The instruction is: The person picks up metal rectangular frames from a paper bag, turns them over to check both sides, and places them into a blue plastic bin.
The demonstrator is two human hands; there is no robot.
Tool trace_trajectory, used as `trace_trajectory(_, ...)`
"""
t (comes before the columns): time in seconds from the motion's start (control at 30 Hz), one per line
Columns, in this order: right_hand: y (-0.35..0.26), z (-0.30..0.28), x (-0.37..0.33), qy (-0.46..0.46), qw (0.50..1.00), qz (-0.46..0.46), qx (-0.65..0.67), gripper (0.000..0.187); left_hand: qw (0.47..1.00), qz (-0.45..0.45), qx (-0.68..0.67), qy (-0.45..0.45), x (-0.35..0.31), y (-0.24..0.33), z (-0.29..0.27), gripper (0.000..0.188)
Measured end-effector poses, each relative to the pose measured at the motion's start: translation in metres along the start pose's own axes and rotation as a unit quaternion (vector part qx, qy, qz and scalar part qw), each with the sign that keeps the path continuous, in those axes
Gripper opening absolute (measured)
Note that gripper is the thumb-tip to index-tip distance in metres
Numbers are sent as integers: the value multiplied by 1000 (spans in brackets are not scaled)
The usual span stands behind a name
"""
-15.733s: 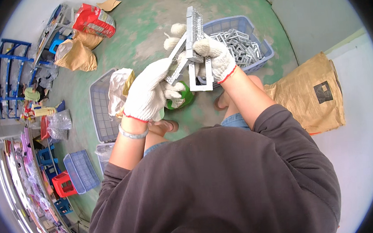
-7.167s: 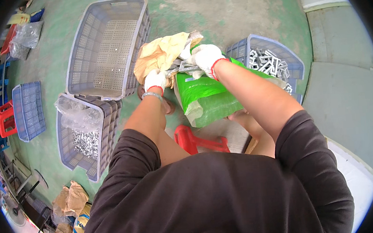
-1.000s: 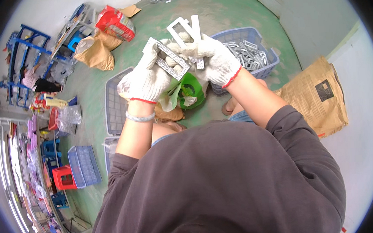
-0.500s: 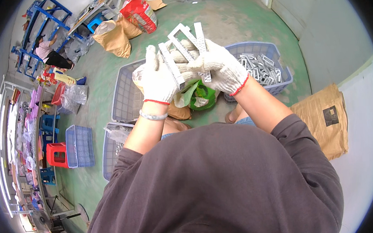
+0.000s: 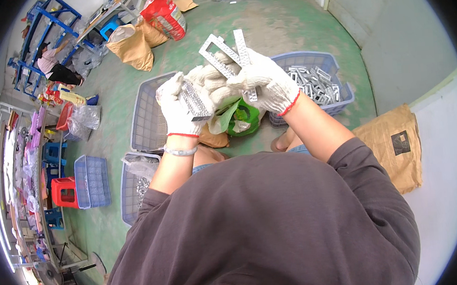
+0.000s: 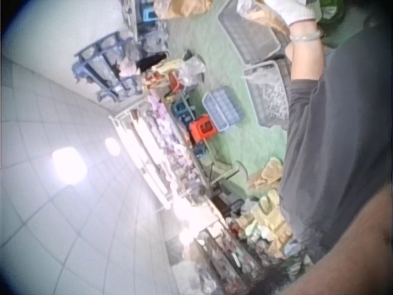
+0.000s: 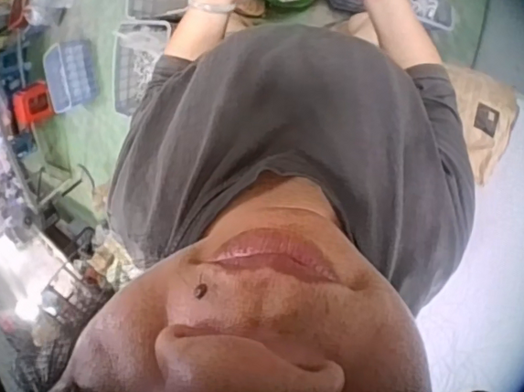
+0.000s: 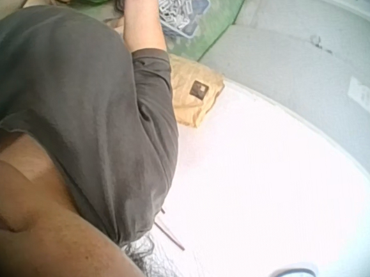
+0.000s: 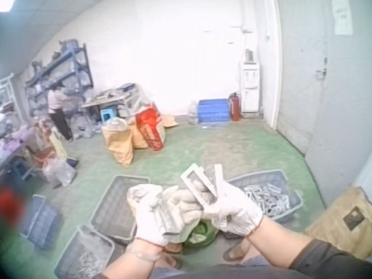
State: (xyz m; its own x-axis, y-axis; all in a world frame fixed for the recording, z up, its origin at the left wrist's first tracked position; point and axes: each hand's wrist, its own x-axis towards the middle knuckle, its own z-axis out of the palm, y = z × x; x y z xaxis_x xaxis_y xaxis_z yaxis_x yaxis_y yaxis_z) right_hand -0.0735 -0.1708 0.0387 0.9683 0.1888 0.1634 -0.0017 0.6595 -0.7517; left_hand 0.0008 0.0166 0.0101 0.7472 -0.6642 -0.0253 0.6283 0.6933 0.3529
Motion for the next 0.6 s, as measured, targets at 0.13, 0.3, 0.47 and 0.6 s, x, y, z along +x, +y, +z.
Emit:
trace_trajectory(0.13,-3,-17,7,65,960,-21,-271,73,999,11,-42,29,-8,-11,18,42)
trace_trajectory(0.3,6,7,10,128,761,-45,-634,71,998,33,33,-48,-3,-17,14,45)
trace_trajectory(0.47,14,-12,6,101,879,-48,-464,72,994,-49,-88,-46,-2,-16,0,40)
trace_trajectory(0.6,7,1,1,92,850,-58,-516,72,996,59,10,60,1,-21,-4,40)
